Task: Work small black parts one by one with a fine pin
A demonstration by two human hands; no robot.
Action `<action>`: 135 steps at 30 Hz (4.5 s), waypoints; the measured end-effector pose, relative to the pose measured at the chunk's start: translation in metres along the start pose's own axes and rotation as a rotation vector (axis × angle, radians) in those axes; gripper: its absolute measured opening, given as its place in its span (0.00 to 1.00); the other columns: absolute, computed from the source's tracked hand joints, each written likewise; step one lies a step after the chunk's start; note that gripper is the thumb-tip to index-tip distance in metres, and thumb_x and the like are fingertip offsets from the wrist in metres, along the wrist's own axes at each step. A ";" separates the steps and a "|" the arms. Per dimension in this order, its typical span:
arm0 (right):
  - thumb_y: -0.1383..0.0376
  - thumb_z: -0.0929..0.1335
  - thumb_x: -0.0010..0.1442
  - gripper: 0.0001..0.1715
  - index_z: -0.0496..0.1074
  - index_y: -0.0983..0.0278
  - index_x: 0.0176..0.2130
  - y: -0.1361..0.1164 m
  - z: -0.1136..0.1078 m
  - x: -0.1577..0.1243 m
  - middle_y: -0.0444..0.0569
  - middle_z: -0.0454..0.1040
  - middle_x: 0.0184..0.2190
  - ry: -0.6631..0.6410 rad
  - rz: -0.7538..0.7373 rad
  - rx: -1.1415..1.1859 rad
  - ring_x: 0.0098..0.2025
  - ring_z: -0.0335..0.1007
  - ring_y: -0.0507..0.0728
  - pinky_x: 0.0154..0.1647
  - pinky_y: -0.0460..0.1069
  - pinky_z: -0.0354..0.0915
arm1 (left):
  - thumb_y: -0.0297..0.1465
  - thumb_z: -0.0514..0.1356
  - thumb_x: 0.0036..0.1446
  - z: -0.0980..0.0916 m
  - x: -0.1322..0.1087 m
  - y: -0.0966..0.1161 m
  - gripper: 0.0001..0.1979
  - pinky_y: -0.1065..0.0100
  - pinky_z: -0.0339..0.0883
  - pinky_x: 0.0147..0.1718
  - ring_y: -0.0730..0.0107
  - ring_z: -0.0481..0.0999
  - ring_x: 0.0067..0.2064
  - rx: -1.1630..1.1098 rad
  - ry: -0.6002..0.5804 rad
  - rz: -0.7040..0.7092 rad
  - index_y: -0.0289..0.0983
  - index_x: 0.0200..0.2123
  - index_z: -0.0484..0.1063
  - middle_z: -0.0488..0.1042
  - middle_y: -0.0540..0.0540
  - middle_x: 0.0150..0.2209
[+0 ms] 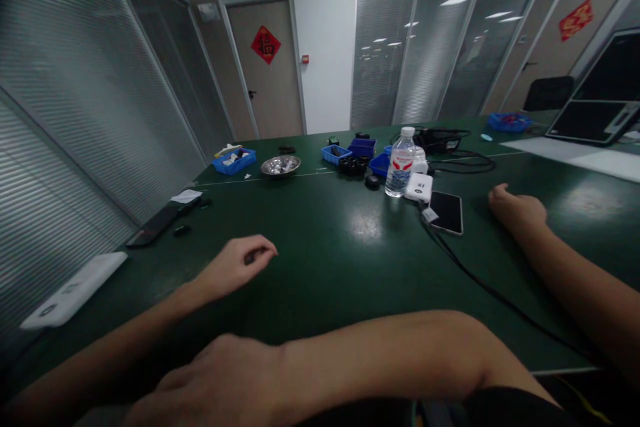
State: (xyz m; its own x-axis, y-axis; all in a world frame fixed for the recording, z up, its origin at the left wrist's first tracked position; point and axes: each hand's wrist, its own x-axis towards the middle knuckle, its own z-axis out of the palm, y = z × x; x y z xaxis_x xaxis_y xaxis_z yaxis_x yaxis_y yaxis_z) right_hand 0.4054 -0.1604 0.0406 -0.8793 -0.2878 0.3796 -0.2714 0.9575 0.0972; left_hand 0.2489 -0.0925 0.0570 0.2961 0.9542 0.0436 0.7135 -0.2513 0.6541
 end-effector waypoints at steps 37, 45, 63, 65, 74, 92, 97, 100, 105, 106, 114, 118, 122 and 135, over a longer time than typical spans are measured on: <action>0.62 0.63 0.71 0.11 0.74 0.63 0.45 0.092 -0.031 -0.169 0.49 0.74 0.40 -0.024 0.779 0.026 0.33 0.69 0.52 0.31 0.46 0.59 | 0.35 0.62 0.64 0.054 0.023 -0.009 0.12 0.66 0.67 0.41 0.65 0.72 0.43 -0.026 -0.002 0.208 0.39 0.49 0.76 0.74 0.46 0.45; 0.63 0.64 0.69 0.10 0.74 0.63 0.44 0.091 -0.032 -0.164 0.49 0.73 0.39 -0.036 0.791 0.054 0.33 0.69 0.52 0.31 0.46 0.59 | 0.36 0.63 0.65 0.057 0.020 -0.013 0.11 0.69 0.66 0.36 0.69 0.73 0.38 -0.072 0.021 0.206 0.38 0.47 0.77 0.76 0.48 0.40; 0.64 0.63 0.70 0.08 0.71 0.63 0.42 0.087 -0.029 -0.162 0.47 0.72 0.37 -0.038 0.805 0.084 0.32 0.67 0.52 0.32 0.47 0.59 | 0.34 0.61 0.68 0.057 0.016 -0.012 0.08 0.67 0.68 0.40 0.68 0.75 0.40 -0.103 0.002 0.309 0.37 0.44 0.76 0.75 0.47 0.41; 0.64 0.63 0.70 0.08 0.71 0.63 0.42 0.085 -0.030 -0.159 0.46 0.72 0.36 -0.060 0.799 0.071 0.32 0.67 0.52 0.32 0.47 0.59 | 0.33 0.60 0.68 0.058 0.015 -0.013 0.08 0.67 0.68 0.41 0.67 0.75 0.41 -0.077 -0.002 0.343 0.37 0.44 0.77 0.75 0.46 0.42; 0.64 0.62 0.72 0.08 0.70 0.62 0.44 0.081 -0.025 -0.158 0.47 0.72 0.38 -0.056 0.816 0.108 0.34 0.68 0.53 0.33 0.48 0.60 | 0.33 0.60 0.68 0.057 0.013 -0.014 0.08 0.66 0.69 0.44 0.66 0.76 0.44 -0.119 0.053 0.362 0.38 0.46 0.78 0.77 0.46 0.44; 0.64 0.63 0.71 0.07 0.70 0.62 0.44 0.082 -0.026 -0.158 0.47 0.73 0.39 0.046 0.858 0.196 0.34 0.69 0.52 0.35 0.47 0.63 | 0.31 0.62 0.67 0.055 0.013 -0.013 0.10 0.63 0.71 0.51 0.66 0.77 0.49 -0.145 0.118 0.395 0.40 0.50 0.78 0.78 0.46 0.47; 0.65 0.63 0.71 0.07 0.70 0.62 0.43 0.084 -0.025 -0.161 0.47 0.73 0.38 0.025 0.864 0.152 0.34 0.70 0.52 0.35 0.47 0.63 | 0.31 0.61 0.67 0.054 0.014 -0.012 0.09 0.61 0.71 0.50 0.65 0.76 0.49 -0.110 0.150 0.370 0.41 0.49 0.79 0.78 0.46 0.46; 0.64 0.63 0.71 0.07 0.70 0.62 0.44 0.084 -0.024 -0.162 0.47 0.73 0.39 0.013 0.857 0.145 0.34 0.70 0.52 0.35 0.47 0.63 | 0.32 0.62 0.67 0.054 0.015 -0.012 0.09 0.61 0.72 0.50 0.65 0.77 0.48 -0.122 0.153 0.351 0.40 0.48 0.79 0.78 0.46 0.46; 0.64 0.62 0.72 0.08 0.70 0.62 0.44 0.083 -0.022 -0.163 0.47 0.73 0.38 0.000 0.834 0.119 0.34 0.69 0.52 0.34 0.47 0.62 | 0.32 0.61 0.67 0.055 0.016 -0.015 0.10 0.63 0.71 0.50 0.65 0.77 0.48 -0.127 0.122 0.362 0.40 0.48 0.80 0.79 0.46 0.46; 0.64 0.62 0.72 0.08 0.70 0.62 0.44 0.083 -0.021 -0.163 0.47 0.73 0.38 0.000 0.832 0.117 0.34 0.69 0.52 0.34 0.47 0.62 | 0.32 0.61 0.67 0.055 0.016 -0.016 0.10 0.63 0.71 0.50 0.65 0.77 0.48 -0.128 0.114 0.367 0.40 0.48 0.80 0.79 0.46 0.46; 0.64 0.62 0.72 0.07 0.70 0.62 0.45 0.085 -0.020 -0.165 0.47 0.73 0.38 0.023 0.824 0.162 0.34 0.71 0.52 0.35 0.47 0.64 | 0.35 0.62 0.67 0.051 0.019 -0.015 0.10 0.63 0.71 0.48 0.65 0.78 0.46 -0.195 0.068 0.357 0.40 0.47 0.81 0.79 0.45 0.44; 0.64 0.63 0.72 0.08 0.70 0.62 0.45 0.084 -0.021 -0.165 0.47 0.74 0.39 0.000 0.822 0.149 0.35 0.71 0.53 0.34 0.47 0.64 | 0.33 0.62 0.67 0.051 0.021 -0.017 0.10 0.64 0.71 0.48 0.66 0.78 0.46 -0.214 0.033 0.374 0.41 0.47 0.82 0.79 0.45 0.44; 0.64 0.62 0.72 0.08 0.70 0.62 0.46 0.084 -0.019 -0.165 0.47 0.74 0.39 -0.028 0.822 0.136 0.35 0.71 0.53 0.35 0.47 0.64 | 0.31 0.63 0.66 0.050 0.021 -0.016 0.10 0.63 0.70 0.49 0.65 0.78 0.48 -0.192 0.023 0.370 0.43 0.47 0.83 0.80 0.46 0.45; 0.63 0.60 0.73 0.08 0.67 0.62 0.46 0.082 -0.019 -0.162 0.47 0.71 0.39 0.021 0.800 0.179 0.34 0.68 0.52 0.35 0.48 0.63 | 0.32 0.66 0.63 0.051 0.022 -0.013 0.09 0.64 0.72 0.48 0.65 0.80 0.46 -0.438 0.010 0.314 0.42 0.45 0.84 0.81 0.45 0.45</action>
State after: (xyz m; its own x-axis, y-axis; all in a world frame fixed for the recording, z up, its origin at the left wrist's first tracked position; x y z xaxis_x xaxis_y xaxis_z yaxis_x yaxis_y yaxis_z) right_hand 0.5332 -0.0346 0.0048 -0.8263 0.4835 0.2888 0.3753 0.8551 -0.3576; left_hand 0.2784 -0.0770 0.0114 0.4453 0.8458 0.2937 0.2589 -0.4356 0.8621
